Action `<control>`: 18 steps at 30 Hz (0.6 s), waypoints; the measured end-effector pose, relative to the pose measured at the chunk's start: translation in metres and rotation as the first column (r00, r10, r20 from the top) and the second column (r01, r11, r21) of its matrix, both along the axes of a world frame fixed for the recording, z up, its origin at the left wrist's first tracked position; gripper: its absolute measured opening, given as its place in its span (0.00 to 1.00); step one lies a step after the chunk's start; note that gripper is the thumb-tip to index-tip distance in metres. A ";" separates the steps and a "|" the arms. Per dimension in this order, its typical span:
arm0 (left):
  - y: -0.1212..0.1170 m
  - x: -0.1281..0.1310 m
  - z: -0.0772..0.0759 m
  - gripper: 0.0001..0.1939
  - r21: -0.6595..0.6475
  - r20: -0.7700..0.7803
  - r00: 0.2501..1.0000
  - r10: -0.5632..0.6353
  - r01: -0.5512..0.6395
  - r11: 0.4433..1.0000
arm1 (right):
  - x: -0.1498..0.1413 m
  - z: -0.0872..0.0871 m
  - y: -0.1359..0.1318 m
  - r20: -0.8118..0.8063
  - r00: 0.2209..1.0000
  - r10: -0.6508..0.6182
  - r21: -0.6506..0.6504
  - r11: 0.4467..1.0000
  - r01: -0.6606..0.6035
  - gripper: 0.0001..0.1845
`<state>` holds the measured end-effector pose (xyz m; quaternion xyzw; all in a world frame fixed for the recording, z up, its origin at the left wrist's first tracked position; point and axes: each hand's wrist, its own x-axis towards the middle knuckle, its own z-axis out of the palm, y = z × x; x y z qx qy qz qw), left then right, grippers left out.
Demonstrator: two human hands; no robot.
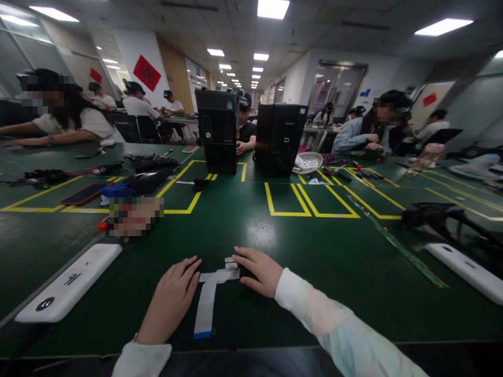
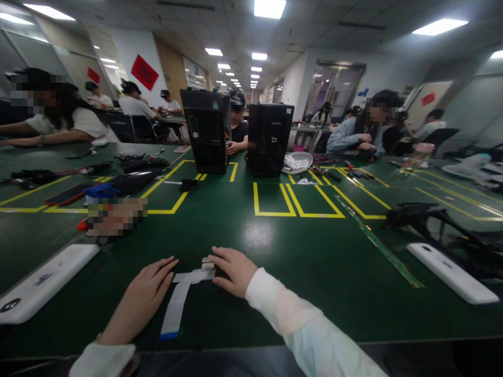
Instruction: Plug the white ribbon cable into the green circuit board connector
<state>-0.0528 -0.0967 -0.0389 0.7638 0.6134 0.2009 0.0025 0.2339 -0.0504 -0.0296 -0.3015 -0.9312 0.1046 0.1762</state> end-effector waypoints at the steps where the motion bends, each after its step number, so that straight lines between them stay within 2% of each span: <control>1: 0.000 -0.001 -0.001 0.26 -0.007 -0.002 1.000 -0.002 0.002 1.000 | 0.012 -0.003 0.008 0.001 0.999 -0.053 0.040 0.998 0.053 0.32; 3: 0.000 -0.002 -0.002 0.27 -0.021 -0.001 1.000 -0.004 0.004 1.000 | 0.046 -0.008 0.027 0.027 0.967 -0.255 0.129 0.960 0.250 0.30; 4: 0.000 -0.002 -0.002 0.27 -0.029 0.000 1.000 -0.005 0.005 1.000 | 0.068 -0.009 0.037 0.042 0.914 -0.404 0.174 0.904 0.391 0.28; 5: 0.000 -0.002 -0.002 0.27 -0.037 0.001 1.000 -0.004 0.004 0.999 | 0.092 -0.009 0.045 0.042 0.815 -0.578 0.213 0.802 0.557 0.26; 8: 0.000 -0.002 -0.001 0.28 -0.053 0.006 1.000 0.008 -0.008 0.999 | 0.172 -0.004 0.058 -0.032 0.539 -0.842 0.225 0.520 0.824 0.26; 11: 0.000 0.001 0.001 0.28 -0.054 0.014 1.000 0.013 -0.012 0.998 | 0.241 0.001 0.049 -0.100 0.181 -0.978 0.196 0.159 0.968 0.30; 13: 0.000 0.002 0.003 0.28 -0.062 0.016 1.000 0.013 -0.012 0.998 | 0.275 0.003 0.038 -0.105 0.004 -0.994 0.168 -0.014 0.986 0.32; 15: 0.000 0.002 0.003 0.28 -0.077 0.014 1.000 0.019 -0.018 0.997 | 0.298 0.002 0.028 -0.079 -0.098 -0.992 0.143 -0.108 0.984 0.33; 18: 0.001 0.001 0.003 0.29 -0.106 0.004 1.000 0.029 -0.029 0.994 | 0.317 -0.003 0.024 -0.013 -0.155 -0.988 0.111 -0.156 0.982 0.35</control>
